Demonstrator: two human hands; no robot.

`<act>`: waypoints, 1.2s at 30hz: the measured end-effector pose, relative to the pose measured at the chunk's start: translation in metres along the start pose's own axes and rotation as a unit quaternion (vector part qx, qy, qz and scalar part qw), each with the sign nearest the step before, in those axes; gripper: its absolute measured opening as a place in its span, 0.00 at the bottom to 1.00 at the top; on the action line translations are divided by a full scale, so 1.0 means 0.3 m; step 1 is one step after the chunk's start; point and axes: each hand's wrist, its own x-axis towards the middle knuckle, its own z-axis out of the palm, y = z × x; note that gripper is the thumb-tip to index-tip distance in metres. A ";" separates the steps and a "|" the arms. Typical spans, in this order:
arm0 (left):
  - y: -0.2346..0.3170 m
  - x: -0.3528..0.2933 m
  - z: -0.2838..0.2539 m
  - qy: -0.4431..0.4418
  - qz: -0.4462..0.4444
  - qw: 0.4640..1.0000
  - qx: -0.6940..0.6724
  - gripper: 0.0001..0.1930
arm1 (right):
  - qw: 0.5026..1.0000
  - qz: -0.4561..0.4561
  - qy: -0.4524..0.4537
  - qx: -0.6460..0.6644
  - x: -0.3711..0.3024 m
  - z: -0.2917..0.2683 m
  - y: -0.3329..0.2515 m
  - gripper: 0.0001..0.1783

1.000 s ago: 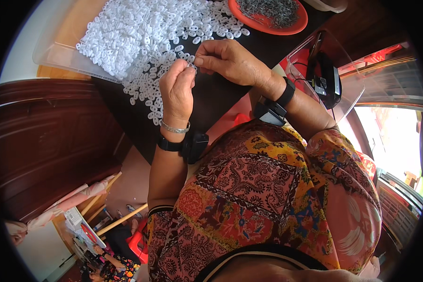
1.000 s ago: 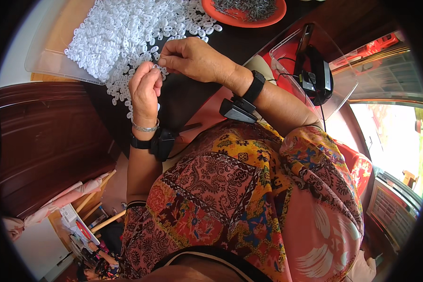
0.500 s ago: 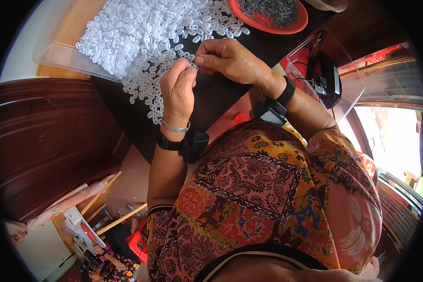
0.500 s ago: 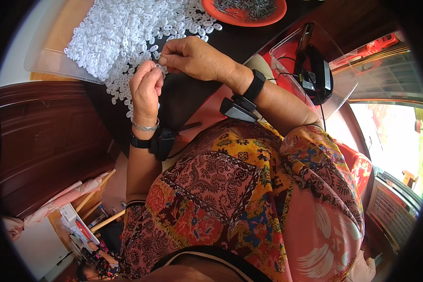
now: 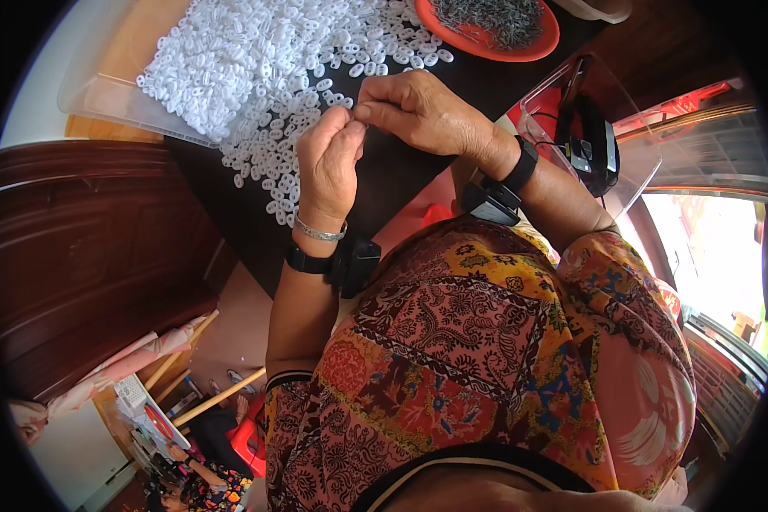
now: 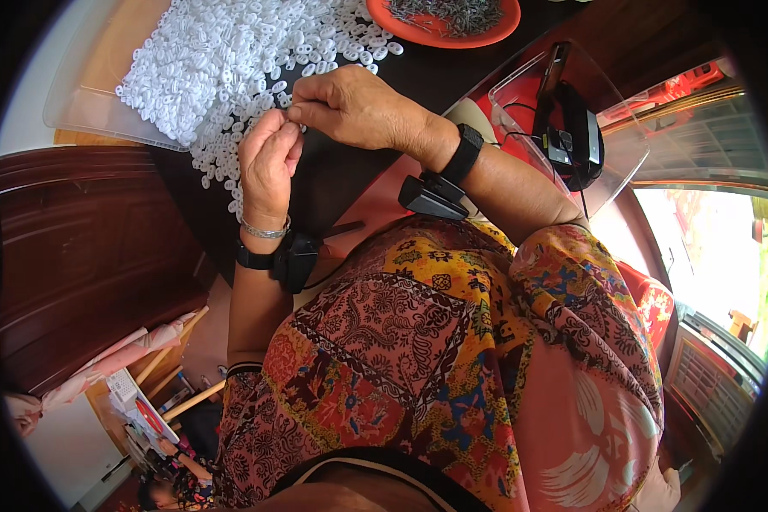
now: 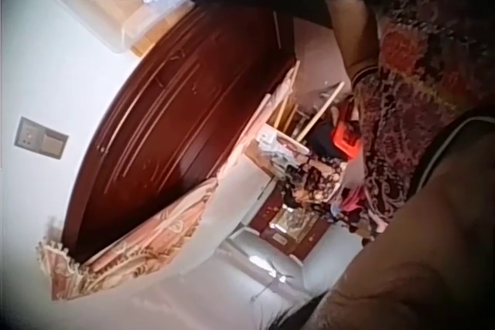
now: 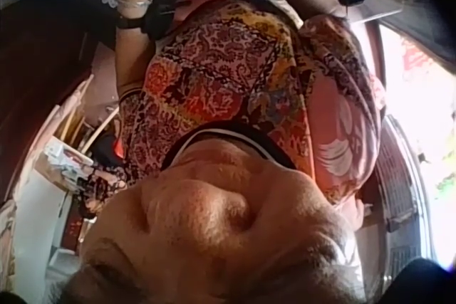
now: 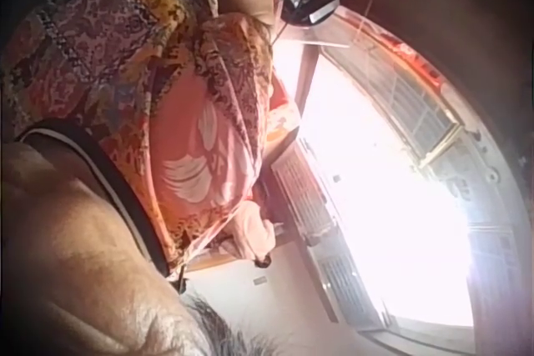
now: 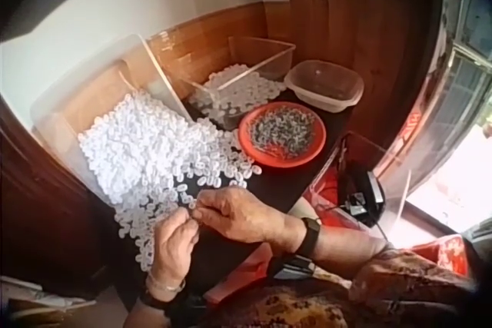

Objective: The person is manually assembling small white plastic components by inserting tiny metal pins into them at a workspace.

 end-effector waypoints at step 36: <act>-0.031 0.009 -0.029 -0.043 0.003 0.998 -0.038 0.12 | 0.986 0.086 -0.109 0.089 0.013 -0.032 -0.038 0.11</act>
